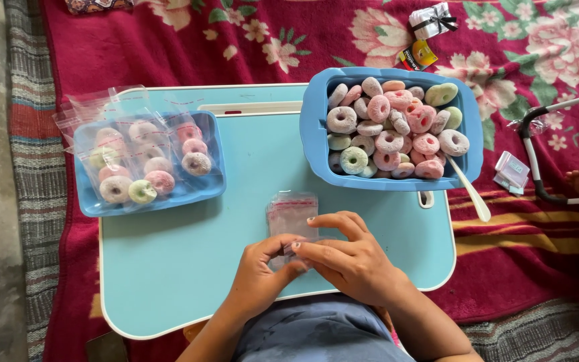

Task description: The person places small donut-shaped confectionery pieces into plastic bags using a spoon and by hand, then seals the bags and arranges them on a small blue table.

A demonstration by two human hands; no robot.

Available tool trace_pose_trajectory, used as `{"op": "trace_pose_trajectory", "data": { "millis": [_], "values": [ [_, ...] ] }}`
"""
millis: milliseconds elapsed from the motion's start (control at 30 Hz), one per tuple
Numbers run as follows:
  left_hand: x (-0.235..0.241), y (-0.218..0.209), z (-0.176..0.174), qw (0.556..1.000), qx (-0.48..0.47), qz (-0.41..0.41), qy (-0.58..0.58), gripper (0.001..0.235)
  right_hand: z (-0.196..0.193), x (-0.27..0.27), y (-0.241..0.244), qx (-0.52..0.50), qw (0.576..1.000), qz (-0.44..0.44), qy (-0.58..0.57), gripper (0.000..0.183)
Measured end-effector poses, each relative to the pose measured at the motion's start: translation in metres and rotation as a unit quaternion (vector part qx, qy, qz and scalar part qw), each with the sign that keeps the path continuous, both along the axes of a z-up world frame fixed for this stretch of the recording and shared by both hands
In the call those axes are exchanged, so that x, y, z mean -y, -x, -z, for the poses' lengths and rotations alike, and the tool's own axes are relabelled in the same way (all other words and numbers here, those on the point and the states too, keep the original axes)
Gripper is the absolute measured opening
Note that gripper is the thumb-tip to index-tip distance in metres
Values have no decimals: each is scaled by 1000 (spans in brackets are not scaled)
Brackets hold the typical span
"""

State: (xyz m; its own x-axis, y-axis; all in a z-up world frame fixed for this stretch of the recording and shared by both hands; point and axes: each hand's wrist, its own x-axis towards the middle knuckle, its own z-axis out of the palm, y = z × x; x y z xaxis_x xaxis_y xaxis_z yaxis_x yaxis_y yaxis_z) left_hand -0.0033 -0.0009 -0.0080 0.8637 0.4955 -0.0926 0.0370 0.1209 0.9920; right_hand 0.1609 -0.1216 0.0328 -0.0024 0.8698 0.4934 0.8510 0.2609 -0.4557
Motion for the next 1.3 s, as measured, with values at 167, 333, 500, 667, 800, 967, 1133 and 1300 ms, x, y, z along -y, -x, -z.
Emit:
{"op": "trace_pose_trajectory", "data": {
  "millis": [167, 333, 500, 667, 800, 967, 1133, 1300],
  "values": [
    [1, 0, -2, 999, -29, 33, -1, 67, -2, 0, 0, 1, 1000, 11, -25, 17],
    [5, 0, 5, 996, -82, 30, 5, 62, -6, -1, 2, -1, 1000, 6, -26, 14],
    [3, 1, 2, 999, -37, 14, -15, 53, -5, -1, 3, 7, 1000, 10, -6, 18],
    [4, 2, 5, 999, -27, 8, -34, 50, 0, -2, 7, -18, 1000, 14, -10, 14],
    [6, 6, 10, 998, -33, -3, -58, 34, -2, -8, 13, -30, 999, 8, -15, 12],
    [-4, 18, -2, 997, -33, -46, -55, 48, 17, -9, 16, -96, 995, 31, -13, 40],
    [-15, 32, 4, 982, -103, -111, -114, 86, 27, -30, 19, -181, 976, 73, 95, 75],
    [-29, 43, -6, 985, -86, -135, -71, 98, 24, -65, 33, -197, 973, 26, 115, 63]
  ]
}}
